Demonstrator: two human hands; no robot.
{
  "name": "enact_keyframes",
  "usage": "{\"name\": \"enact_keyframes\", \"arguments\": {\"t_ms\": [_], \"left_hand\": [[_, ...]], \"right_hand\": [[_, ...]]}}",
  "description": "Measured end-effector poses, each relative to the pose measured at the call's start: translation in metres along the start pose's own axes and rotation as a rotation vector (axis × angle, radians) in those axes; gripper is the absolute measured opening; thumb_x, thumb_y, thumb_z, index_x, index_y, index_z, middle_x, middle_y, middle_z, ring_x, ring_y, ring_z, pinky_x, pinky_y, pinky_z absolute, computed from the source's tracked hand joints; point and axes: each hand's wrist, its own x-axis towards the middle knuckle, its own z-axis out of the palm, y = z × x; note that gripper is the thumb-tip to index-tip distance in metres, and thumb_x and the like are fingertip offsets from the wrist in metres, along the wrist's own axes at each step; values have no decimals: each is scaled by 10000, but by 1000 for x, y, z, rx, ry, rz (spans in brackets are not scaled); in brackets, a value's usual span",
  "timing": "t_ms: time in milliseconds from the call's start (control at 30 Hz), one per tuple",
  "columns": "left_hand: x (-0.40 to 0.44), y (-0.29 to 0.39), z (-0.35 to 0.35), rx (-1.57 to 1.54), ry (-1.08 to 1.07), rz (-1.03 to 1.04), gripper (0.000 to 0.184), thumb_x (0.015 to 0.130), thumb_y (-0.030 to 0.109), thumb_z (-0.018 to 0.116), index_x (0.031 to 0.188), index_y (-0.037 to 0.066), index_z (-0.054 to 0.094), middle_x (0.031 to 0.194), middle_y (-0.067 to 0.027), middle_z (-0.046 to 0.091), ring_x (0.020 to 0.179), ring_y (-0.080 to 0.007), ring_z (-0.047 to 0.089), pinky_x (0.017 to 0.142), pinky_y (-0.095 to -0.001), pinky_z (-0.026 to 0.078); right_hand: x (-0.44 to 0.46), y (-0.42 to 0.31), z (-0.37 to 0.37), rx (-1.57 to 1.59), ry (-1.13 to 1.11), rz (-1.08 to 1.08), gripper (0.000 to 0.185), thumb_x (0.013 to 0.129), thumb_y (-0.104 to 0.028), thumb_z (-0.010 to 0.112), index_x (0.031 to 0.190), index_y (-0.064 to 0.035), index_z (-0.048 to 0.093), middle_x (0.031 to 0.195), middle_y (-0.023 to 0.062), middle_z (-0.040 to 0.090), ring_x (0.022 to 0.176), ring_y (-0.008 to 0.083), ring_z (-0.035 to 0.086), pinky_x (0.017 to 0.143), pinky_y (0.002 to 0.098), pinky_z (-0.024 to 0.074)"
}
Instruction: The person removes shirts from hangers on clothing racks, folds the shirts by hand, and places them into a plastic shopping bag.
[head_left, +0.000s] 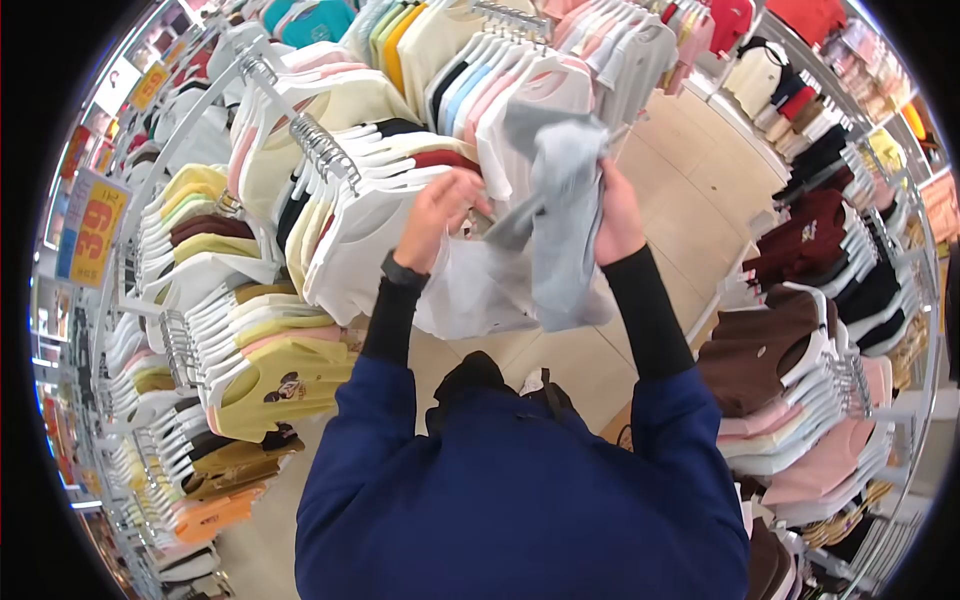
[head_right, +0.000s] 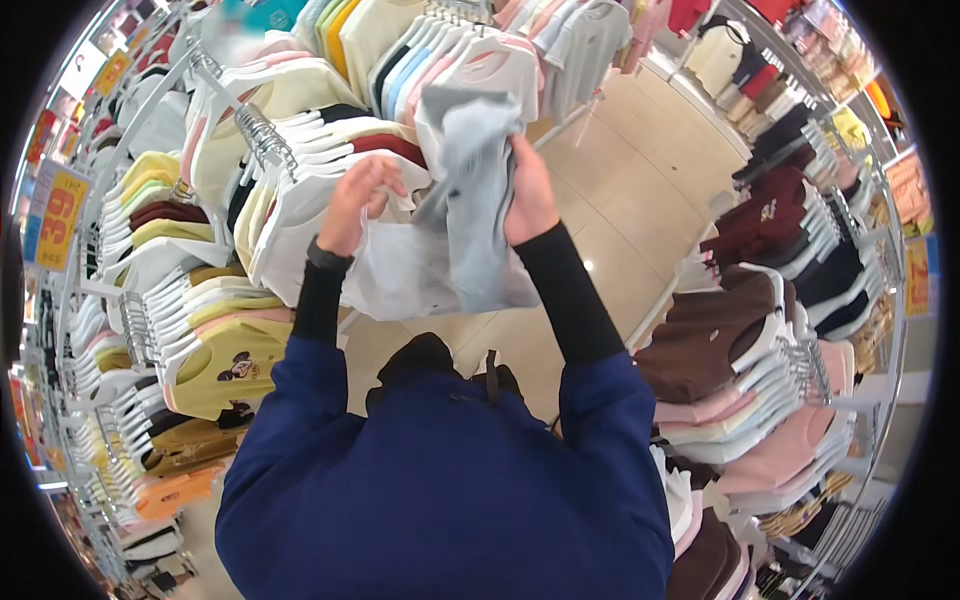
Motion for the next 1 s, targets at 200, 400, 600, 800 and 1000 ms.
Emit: {"name": "enact_keyframes", "arguments": {"t_ms": [200,400,600,800,1000], "left_hand": [[-62,-70,24,300,129,268,415,865,75,588,1266,-7,515,1161,-126,611,1125,-192,562,934,-323,457],[-49,-57,-39,-470,119,260,588,983,428,421,1335,-41,478,1308,-140,557,1251,-231,494,1078,-376,332],[-32,0,-64,-175,268,97,376,990,264,498,1248,-4,557,1157,-60,631,1066,-129,581,939,-283,418],[-58,33,-72,-247,456,165,187,949,49,505,1108,14,597,1013,-6,620,925,-64,546,842,-226,428],[-51,46,-43,247,387,65,186,932,40,464,1053,10,601,977,7,598,920,-71,510,835,-230,409]], "right_hand": [[49,-18,70,138,-309,-42,403,1032,-332,356,1192,-10,539,1124,118,639,1026,246,618,944,412,473],[76,17,99,-66,-95,-117,315,1007,-284,456,1164,-27,551,1119,86,634,1038,215,609,934,383,467],[87,52,68,-390,-144,-171,183,918,-107,581,1063,4,583,1051,88,639,982,164,617,860,307,482],[103,74,-15,-590,-39,280,265,833,-23,533,1092,32,529,914,120,637,807,219,674,660,387,587],[129,97,-20,-1645,-504,-382,431,710,-233,806,908,-37,478,728,94,484,631,284,525,623,357,465]]}}
